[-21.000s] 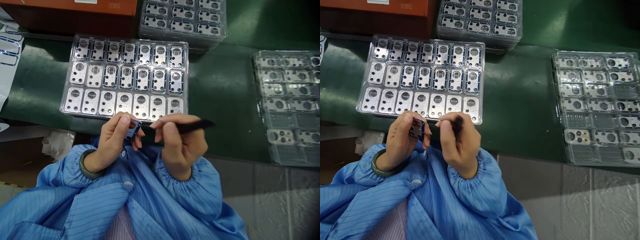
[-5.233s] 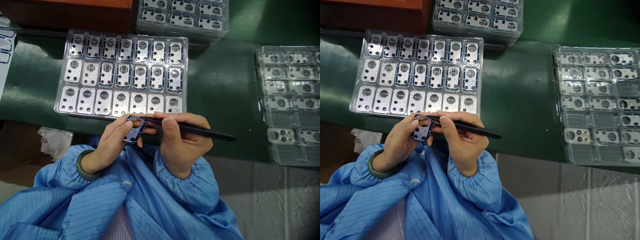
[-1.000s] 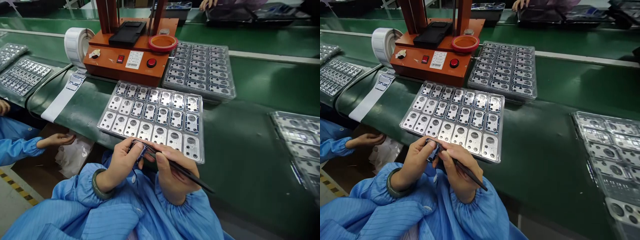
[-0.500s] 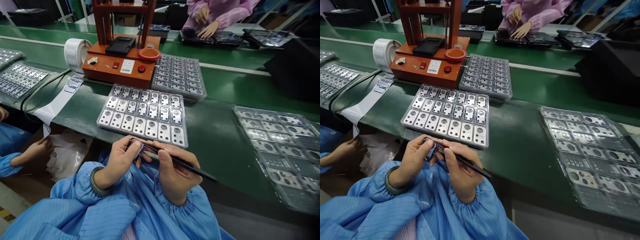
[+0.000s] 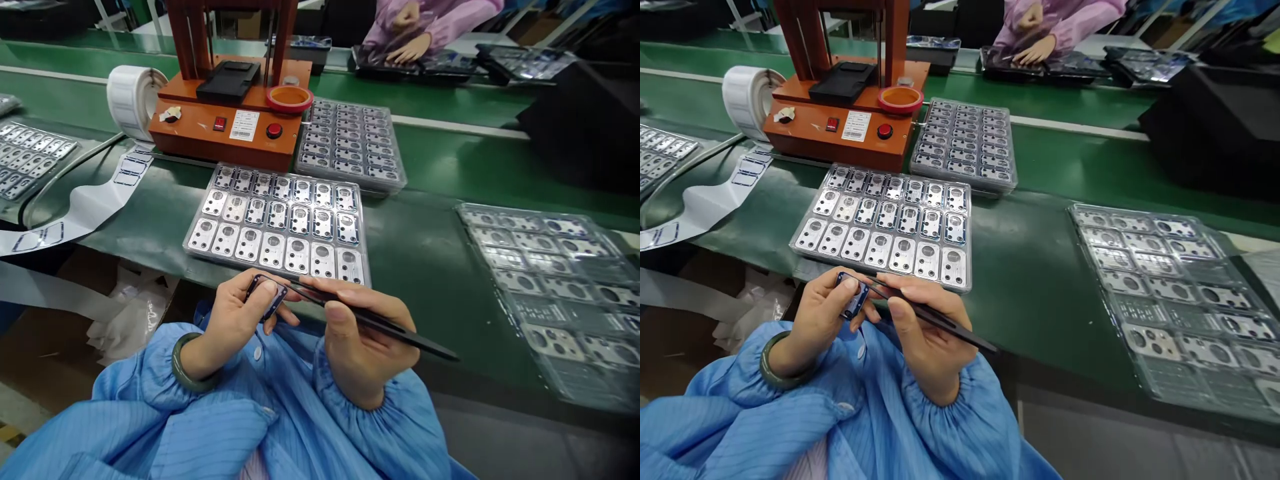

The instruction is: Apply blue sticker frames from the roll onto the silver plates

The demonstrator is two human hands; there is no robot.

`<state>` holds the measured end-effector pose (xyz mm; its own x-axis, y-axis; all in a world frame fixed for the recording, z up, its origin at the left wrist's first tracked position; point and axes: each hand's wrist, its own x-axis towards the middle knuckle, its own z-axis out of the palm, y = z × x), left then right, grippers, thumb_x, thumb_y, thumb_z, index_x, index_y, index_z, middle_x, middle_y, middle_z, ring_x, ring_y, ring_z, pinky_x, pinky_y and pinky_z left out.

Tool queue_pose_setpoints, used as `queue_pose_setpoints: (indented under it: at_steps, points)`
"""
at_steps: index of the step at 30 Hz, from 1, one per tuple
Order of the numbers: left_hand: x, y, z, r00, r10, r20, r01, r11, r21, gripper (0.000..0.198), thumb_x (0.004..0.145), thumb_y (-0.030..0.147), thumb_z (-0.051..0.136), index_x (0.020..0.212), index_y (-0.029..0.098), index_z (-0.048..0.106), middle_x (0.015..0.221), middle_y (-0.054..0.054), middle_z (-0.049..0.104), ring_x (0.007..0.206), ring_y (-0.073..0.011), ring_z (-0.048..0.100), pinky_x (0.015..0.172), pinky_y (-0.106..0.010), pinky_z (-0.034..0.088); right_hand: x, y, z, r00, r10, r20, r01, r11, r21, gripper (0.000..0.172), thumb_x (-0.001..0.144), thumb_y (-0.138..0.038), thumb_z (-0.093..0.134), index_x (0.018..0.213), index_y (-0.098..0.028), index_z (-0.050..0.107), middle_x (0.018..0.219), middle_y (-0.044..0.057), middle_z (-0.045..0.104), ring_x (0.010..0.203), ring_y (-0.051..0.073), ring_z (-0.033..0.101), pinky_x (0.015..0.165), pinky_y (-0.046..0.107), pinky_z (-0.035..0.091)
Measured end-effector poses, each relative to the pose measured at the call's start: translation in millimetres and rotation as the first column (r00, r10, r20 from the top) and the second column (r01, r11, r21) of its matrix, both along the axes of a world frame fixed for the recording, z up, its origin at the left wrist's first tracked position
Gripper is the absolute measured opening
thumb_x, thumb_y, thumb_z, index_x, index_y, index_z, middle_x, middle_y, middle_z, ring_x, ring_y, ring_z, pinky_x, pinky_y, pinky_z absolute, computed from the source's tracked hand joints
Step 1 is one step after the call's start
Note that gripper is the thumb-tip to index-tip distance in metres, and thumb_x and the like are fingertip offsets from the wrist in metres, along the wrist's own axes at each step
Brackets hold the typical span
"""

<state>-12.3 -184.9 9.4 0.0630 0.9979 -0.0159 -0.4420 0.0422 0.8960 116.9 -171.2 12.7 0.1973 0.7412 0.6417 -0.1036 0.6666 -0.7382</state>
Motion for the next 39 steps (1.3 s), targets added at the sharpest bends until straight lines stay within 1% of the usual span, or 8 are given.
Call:
queue_pose_setpoints:
  at_steps: [4, 9, 12, 15, 21, 27, 32, 39]
  points:
    - [-1, 12, 7.3, 0.987, 0.033, -0.156, -0.030, 0.999, 0.017, 0.020, 0.089, 0.033, 0.060, 0.088, 0.014, 0.065, 0.078, -0.009, 0.077, 0.052, -0.0130, 0.068, 0.038, -0.017, 0.043, 5, 19, 0.9, 0.998, 0.026, -0.052, -0.029, 0.998, -0.047, 0.022, 0.084, -0.008, 0.066, 0.100, -0.022, 0.066, 0.093, -0.001, 0.075, 0.084, 0.017, 0.074, 0.072, 0.033, 0.066]
    - [-3, 47, 18.7, 0.935, 0.143, -0.325, -0.103, 0.985, 0.139, 0.018, 0.090, 0.031, 0.059, 0.089, 0.015, 0.067, 0.075, -0.006, 0.076, 0.052, -0.0116, 0.067, 0.042, -0.018, 0.045, 10, 52, 3.4, 0.983, 0.090, -0.160, -0.106, 0.990, -0.092, 0.014, 0.087, -0.021, 0.067, 0.100, -0.024, 0.066, 0.100, 0.000, 0.075, 0.093, 0.021, 0.073, 0.077, 0.039, 0.066]
    - [0, 70, 17.5, 0.931, 0.142, -0.335, -0.104, 0.986, 0.129, 0.018, 0.091, 0.031, 0.057, 0.089, 0.015, 0.065, 0.078, -0.005, 0.077, 0.052, -0.0114, 0.067, 0.042, -0.018, 0.047, 9, 69, 1.7, 0.974, 0.135, -0.181, -0.154, 0.983, -0.097, 0.017, 0.087, -0.022, 0.067, 0.104, -0.025, 0.066, 0.107, 0.000, 0.074, 0.096, 0.021, 0.072, 0.080, 0.040, 0.065]
    - [4, 82, 10.1, 0.932, 0.122, -0.341, -0.095, 0.991, 0.094, 0.019, 0.091, 0.033, 0.057, 0.090, 0.015, 0.064, 0.075, -0.005, 0.076, 0.049, -0.0114, 0.066, 0.040, -0.018, 0.045, 6, 78, -1.7, 0.976, 0.118, -0.184, -0.136, 0.987, -0.090, 0.024, 0.084, -0.014, 0.069, 0.106, -0.024, 0.065, 0.104, 0.000, 0.074, 0.093, 0.019, 0.073, 0.081, 0.039, 0.065]
    - [10, 85, -4.5, 0.952, 0.038, -0.304, -0.048, 0.999, -0.024, 0.018, 0.092, 0.033, 0.057, 0.087, 0.016, 0.062, 0.071, -0.003, 0.074, 0.048, -0.0105, 0.065, 0.039, -0.016, 0.043, 6, 79, -12.6, 0.988, 0.036, -0.150, -0.061, 0.984, -0.170, 0.023, 0.083, -0.009, 0.068, 0.102, -0.021, 0.065, 0.098, 0.000, 0.074, 0.089, 0.015, 0.073, 0.080, 0.031, 0.064]
    - [7, 88, -9.5, 0.974, -0.024, -0.223, 0.006, 0.997, -0.080, 0.020, 0.091, 0.036, 0.058, 0.087, 0.017, 0.061, 0.067, -0.002, 0.072, 0.045, -0.0091, 0.060, 0.039, -0.016, 0.043, 8, 76, -19.4, 1.000, -0.008, -0.027, 0.003, 0.982, -0.187, 0.024, 0.081, -0.007, 0.068, 0.102, -0.019, 0.064, 0.097, 0.002, 0.073, 0.087, 0.016, 0.072, 0.078, 0.032, 0.064]
    - [6, 88, -9.3, 0.975, -0.035, -0.220, 0.023, 0.998, -0.054, 0.018, 0.092, 0.031, 0.057, 0.083, 0.017, 0.060, 0.065, 0.000, 0.070, 0.045, -0.0075, 0.061, 0.041, -0.014, 0.044, 7, 78, -18.5, 0.997, -0.064, 0.044, 0.070, 0.985, -0.155, 0.023, 0.081, -0.009, 0.069, 0.102, -0.019, 0.065, 0.095, 0.003, 0.074, 0.085, 0.017, 0.073, 0.075, 0.034, 0.064]
    - [6, 88, -6.5, 0.959, -0.007, -0.283, 0.001, 1.000, -0.020, 0.015, 0.092, 0.028, 0.056, 0.083, 0.018, 0.063, 0.060, 0.002, 0.067, 0.044, -0.0067, 0.058, 0.042, -0.015, 0.045, 5, 79, -21.5, 0.993, -0.065, 0.101, 0.076, 0.992, -0.105, 0.027, 0.080, -0.008, 0.067, 0.105, -0.019, 0.065, 0.097, 0.004, 0.075, 0.085, 0.019, 0.073, 0.074, 0.036, 0.064]
